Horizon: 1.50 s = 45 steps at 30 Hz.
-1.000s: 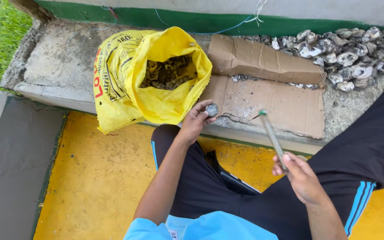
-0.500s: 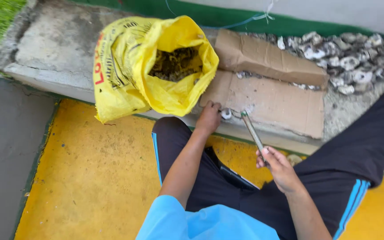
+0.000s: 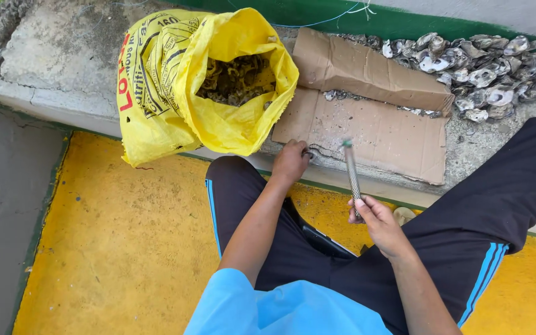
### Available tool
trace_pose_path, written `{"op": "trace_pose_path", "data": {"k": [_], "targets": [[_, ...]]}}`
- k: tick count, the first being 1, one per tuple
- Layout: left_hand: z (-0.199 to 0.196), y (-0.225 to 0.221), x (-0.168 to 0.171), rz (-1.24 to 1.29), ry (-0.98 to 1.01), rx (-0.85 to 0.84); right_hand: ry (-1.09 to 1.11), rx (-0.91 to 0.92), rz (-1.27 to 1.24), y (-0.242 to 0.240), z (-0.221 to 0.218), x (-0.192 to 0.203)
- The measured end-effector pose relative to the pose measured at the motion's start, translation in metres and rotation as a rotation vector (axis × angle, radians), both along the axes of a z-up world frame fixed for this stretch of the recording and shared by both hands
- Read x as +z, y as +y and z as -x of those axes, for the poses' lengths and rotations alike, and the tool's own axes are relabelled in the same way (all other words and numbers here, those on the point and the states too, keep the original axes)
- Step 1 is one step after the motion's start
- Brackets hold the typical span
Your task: The recorder is shown sitting on the ground and processing oysters by cleaning them and putting them in a yellow bag.
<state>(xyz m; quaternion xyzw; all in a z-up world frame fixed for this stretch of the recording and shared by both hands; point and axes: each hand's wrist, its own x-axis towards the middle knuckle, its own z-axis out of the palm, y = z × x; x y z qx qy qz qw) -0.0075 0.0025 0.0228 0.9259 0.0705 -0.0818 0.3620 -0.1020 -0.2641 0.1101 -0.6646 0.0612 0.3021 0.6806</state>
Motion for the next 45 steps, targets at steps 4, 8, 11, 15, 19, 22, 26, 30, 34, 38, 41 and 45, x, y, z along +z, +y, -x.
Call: {"op": "trace_pose_path", "data": {"k": [4, 8, 11, 15, 19, 22, 26, 30, 34, 38, 41, 45], "targets": [[0.003, 0.005, -0.011, 0.259, 0.076, 0.13, 0.007, -0.003, -0.02, -0.002, 0.006, -0.001], [0.005, 0.009, -0.03, 0.251, 0.04, 0.221, -0.008, 0.014, -0.023, 0.008, 0.004, 0.014], [0.009, 0.008, -0.029, 0.197, 0.093, 0.232, 0.014, 0.016, -0.018, 0.012, 0.005, 0.018], [0.012, 0.006, -0.039, 0.199, 0.166, 0.31, -0.001, 0.02, -0.058, 0.027, 0.007, 0.015], [0.018, -0.003, -0.049, 0.288, 0.217, 0.386, 0.008, 0.035, -0.015, 0.041, 0.01, -0.006], [0.021, -0.001, -0.053, 0.143, 0.119, 0.401, 0.009, 0.08, 0.033, 0.042, 0.01, -0.019], [0.028, 0.0, -0.043, 0.261, -0.057, 0.407, -0.055, 0.076, 0.062, 0.039, 0.014, -0.029], [0.027, -0.002, -0.02, 0.259, 0.005, 0.444, -0.002, 0.079, 0.161, 0.042, 0.01, -0.039], [0.028, -0.001, 0.007, 0.171, 0.134, 0.403, -0.065, 0.065, 0.103, 0.046, 0.014, -0.028], [0.025, 0.001, -0.021, 0.229, 0.059, 0.403, -0.053, 0.106, 0.114, 0.045, 0.012, -0.041], [0.021, 0.0, -0.034, 0.496, 0.184, 0.5, 0.007, 0.095, 0.105, 0.044, 0.014, -0.032], [0.02, -0.002, -0.053, 0.82, 0.321, 0.668, 0.032, 0.078, 0.08, 0.044, 0.012, -0.032]]}}
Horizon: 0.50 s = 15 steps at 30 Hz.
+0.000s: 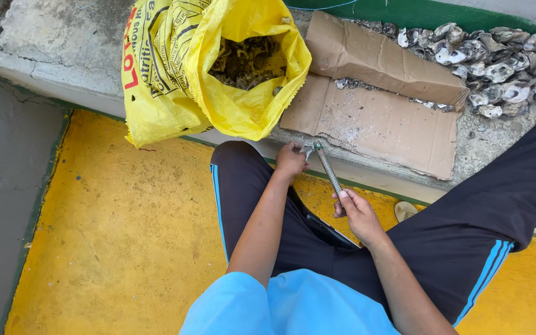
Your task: The recorder is shown sitting on the ground and processing oysters by cleaning them and putting them in a yellow bag.
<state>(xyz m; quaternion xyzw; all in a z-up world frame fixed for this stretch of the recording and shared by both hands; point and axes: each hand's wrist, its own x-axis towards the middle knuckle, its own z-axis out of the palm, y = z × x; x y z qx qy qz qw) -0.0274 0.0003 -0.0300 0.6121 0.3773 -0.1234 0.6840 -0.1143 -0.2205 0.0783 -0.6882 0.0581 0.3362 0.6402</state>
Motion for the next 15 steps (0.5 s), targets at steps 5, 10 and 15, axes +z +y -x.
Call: {"op": "trace_pose_path", "data": {"k": [5, 10, 15], "targets": [[0.004, 0.006, -0.036, -0.218, -0.07, -0.146, -0.011, -0.004, -0.018, -0.005, 0.005, -0.002], [-0.002, 0.009, -0.015, -0.225, 0.01, -0.098, -0.043, -0.006, -0.062, -0.006, -0.004, -0.011], [0.004, 0.006, 0.028, -0.125, 0.067, -0.037, -0.052, -0.005, -0.094, -0.003, 0.001, -0.013]]}}
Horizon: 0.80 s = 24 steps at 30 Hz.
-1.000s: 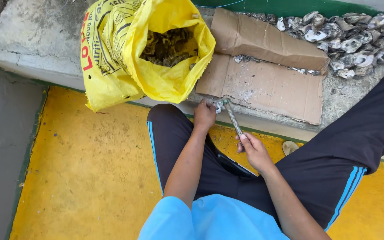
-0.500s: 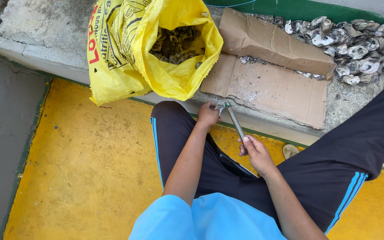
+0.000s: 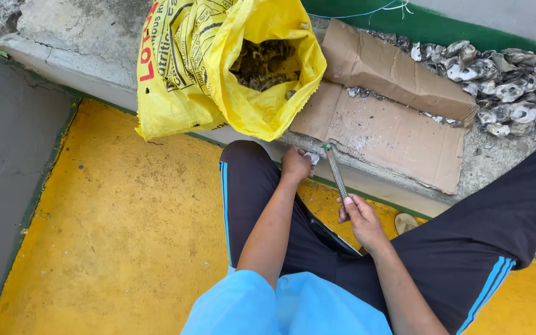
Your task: The recorder is shown sitting on the ground and processing oysters by cleaning them and putting them in a yellow bag.
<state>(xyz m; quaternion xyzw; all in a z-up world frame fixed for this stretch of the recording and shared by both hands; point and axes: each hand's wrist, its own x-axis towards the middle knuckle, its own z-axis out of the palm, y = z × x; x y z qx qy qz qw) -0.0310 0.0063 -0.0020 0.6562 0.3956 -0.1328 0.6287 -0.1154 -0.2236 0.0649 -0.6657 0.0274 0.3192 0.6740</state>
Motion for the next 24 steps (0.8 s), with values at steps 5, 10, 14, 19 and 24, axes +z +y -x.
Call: {"op": "trace_pose_path", "data": {"k": [5, 10, 14, 19, 24], "targets": [[-0.006, 0.002, -0.018, -0.093, -0.164, -0.043, -0.074, 0.031, 0.097, 0.008, -0.009, 0.0], [0.0, -0.002, -0.011, -0.171, -0.205, -0.069, -0.058, 0.031, 0.232, 0.008, -0.004, 0.007], [0.005, 0.0, 0.02, -0.227, -0.205, -0.068, -0.087, 0.03, 0.173, 0.01, -0.002, 0.01], [0.001, -0.003, -0.037, -0.492, -0.356, -0.06, -0.108, 0.076, 0.362, 0.016, -0.003, 0.011], [0.001, 0.0, 0.009, -0.14, -0.107, -0.045, -0.09, 0.112, 0.431, 0.015, -0.001, 0.008]]}}
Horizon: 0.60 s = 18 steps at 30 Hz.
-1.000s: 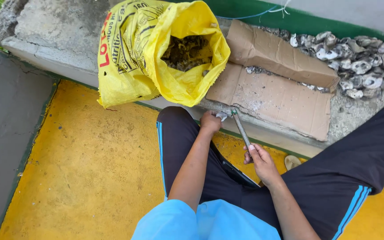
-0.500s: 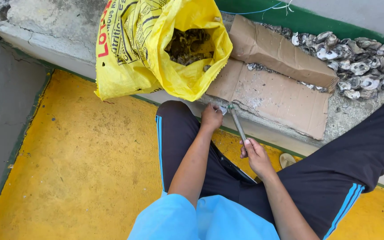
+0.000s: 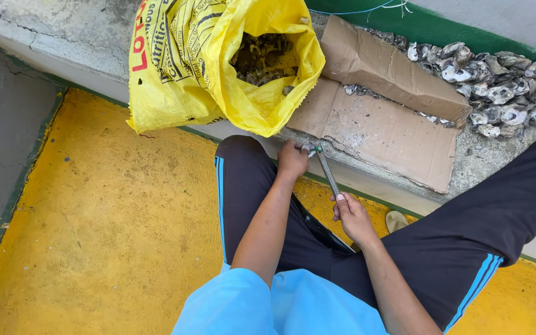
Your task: The recorder is shown sitting on the ground and processing oysters by cleaning them and putting them in a yellow bag.
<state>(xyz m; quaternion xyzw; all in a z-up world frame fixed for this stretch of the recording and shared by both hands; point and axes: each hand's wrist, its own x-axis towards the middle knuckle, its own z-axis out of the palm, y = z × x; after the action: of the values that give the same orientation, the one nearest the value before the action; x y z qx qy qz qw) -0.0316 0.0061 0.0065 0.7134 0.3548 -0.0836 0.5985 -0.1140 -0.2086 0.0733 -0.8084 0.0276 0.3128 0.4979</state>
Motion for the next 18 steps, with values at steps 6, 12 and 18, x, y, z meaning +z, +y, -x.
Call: {"op": "trace_pose_path", "data": {"k": [6, 12, 18], "targets": [[-0.003, 0.003, -0.093, 0.128, 0.076, -0.061, 0.034, -0.04, 0.008, -0.001, -0.003, 0.0], [-0.001, 0.007, -0.033, -0.241, 0.103, -0.245, 0.066, -0.045, -0.023, 0.0, -0.011, 0.022], [-0.001, 0.008, -0.001, -0.181, 0.128, -0.186, -0.162, -0.021, -0.15, 0.002, -0.004, 0.033]]}}
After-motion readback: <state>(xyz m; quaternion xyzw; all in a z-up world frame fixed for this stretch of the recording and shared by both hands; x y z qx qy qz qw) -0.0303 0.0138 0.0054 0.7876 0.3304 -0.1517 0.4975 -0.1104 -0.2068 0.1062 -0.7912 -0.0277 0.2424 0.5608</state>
